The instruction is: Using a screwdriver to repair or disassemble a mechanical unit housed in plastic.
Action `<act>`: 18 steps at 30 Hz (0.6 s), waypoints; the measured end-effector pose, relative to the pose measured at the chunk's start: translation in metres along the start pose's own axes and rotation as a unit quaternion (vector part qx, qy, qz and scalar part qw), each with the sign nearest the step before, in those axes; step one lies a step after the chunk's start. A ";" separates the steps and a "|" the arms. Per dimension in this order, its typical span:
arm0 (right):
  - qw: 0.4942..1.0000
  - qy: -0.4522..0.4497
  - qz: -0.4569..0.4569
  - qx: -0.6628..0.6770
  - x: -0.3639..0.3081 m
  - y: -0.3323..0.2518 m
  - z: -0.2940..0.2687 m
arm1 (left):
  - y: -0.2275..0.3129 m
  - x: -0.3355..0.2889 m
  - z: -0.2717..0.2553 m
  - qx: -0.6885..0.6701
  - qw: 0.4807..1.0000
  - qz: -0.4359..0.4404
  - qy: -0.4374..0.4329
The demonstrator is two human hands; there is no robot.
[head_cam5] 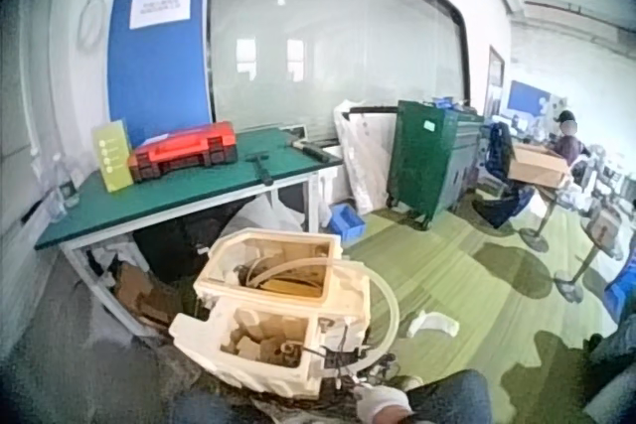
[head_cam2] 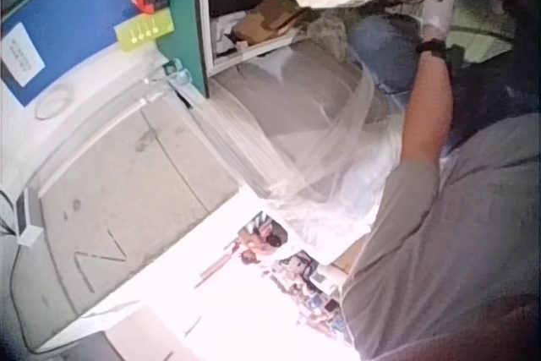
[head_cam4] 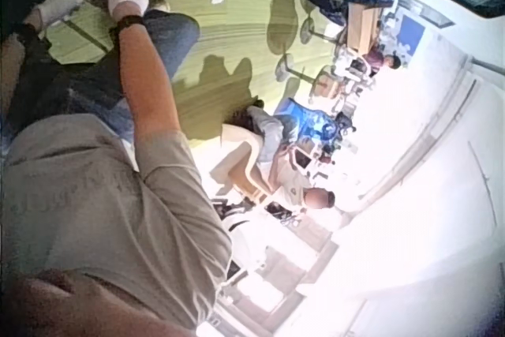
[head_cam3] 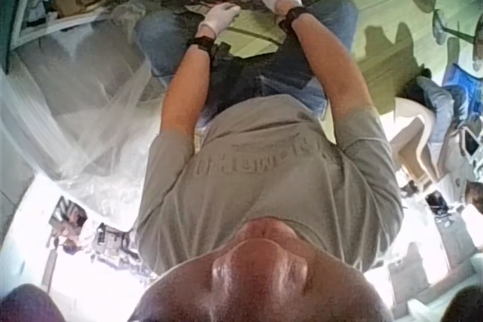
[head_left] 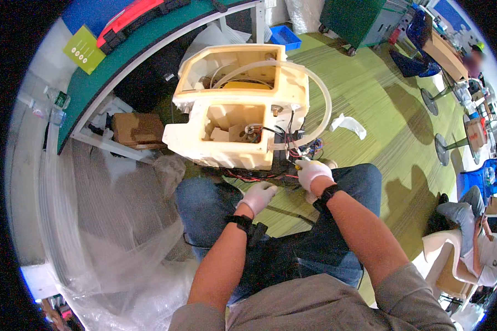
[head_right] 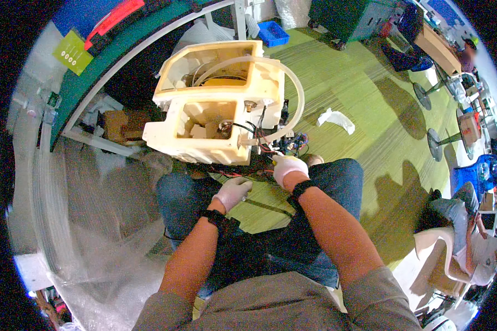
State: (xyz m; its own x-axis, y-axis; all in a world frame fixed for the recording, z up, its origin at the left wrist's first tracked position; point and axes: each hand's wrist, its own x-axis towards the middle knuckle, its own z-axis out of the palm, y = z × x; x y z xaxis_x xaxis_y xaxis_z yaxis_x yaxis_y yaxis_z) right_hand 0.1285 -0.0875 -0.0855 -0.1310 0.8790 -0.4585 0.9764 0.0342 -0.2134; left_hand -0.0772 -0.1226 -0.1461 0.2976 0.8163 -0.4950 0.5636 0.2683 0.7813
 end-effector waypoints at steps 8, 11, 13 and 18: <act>0.889 0.120 0.086 0.433 -0.001 0.053 0.027 | 0.002 -0.003 0.001 -0.001 0.998 0.047 0.033; 0.938 0.113 0.063 0.322 0.006 0.057 0.044 | 0.003 -0.004 -0.001 -0.005 1.000 0.017 0.026; 0.938 0.104 0.062 0.325 0.009 0.052 0.049 | -0.004 -0.001 -0.001 0.002 0.999 0.015 0.031; 0.920 0.049 0.099 0.376 0.004 0.048 0.038 | -0.011 0.001 -0.002 -0.045 0.996 0.022 0.074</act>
State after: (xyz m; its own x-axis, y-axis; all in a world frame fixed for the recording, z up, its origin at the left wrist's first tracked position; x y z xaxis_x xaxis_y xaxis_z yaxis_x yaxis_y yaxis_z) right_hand 0.1682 -0.1001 -0.1303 0.0893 0.8722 -0.4809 0.5802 -0.4380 -0.6866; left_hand -0.0838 -0.1234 -0.1545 0.2004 0.8928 -0.4033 0.4793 0.2697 0.8352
